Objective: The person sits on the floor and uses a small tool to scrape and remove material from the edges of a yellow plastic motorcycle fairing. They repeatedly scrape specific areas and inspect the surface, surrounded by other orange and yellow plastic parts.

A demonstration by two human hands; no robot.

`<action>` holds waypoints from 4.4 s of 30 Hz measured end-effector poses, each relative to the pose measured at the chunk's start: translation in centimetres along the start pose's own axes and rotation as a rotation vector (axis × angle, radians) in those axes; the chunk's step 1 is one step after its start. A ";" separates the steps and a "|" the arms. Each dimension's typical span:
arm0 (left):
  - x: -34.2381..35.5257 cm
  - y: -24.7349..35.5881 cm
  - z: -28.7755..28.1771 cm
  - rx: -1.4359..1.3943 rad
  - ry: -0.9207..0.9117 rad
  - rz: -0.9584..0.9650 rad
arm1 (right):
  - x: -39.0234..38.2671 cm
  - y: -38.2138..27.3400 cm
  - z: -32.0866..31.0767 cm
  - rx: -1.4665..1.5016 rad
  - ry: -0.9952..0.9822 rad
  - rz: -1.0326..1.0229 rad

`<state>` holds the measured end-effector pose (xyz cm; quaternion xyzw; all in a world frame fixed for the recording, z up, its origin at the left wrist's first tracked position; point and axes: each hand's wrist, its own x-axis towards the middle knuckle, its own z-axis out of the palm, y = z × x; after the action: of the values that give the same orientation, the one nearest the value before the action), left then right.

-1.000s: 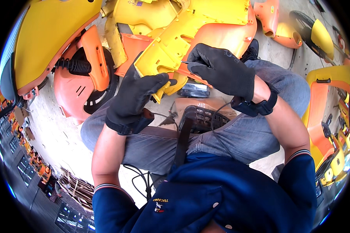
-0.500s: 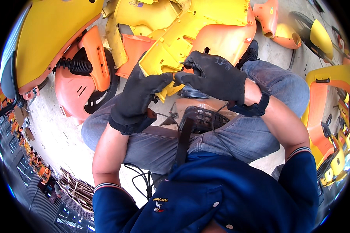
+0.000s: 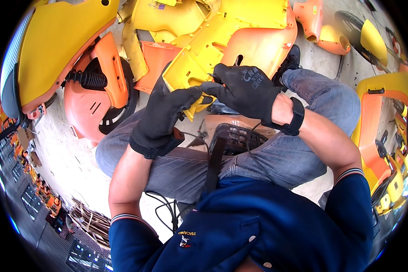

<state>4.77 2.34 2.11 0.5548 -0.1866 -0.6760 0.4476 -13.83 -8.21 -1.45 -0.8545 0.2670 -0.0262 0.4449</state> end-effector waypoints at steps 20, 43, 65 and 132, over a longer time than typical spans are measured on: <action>-0.3 0.0 0.4 0.095 -0.006 0.105 | -0.3 -0.8 -0.1 0.048 0.017 0.099; 0.0 0.4 0.7 -0.121 -0.039 0.005 | 0.3 3.3 0.6 0.292 0.057 -0.248; -0.1 -1.1 0.9 -0.147 0.029 0.011 | 0.9 1.7 -1.2 1.011 -0.386 0.399; 2.7 -2.0 1.9 0.728 0.141 0.662 | 1.3 3.3 -2.7 1.048 0.073 0.585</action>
<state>2.24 0.75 -0.40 0.6304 -0.5460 -0.3494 0.4270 -14.94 -12.41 -2.63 -0.4108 0.4575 -0.0601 0.7863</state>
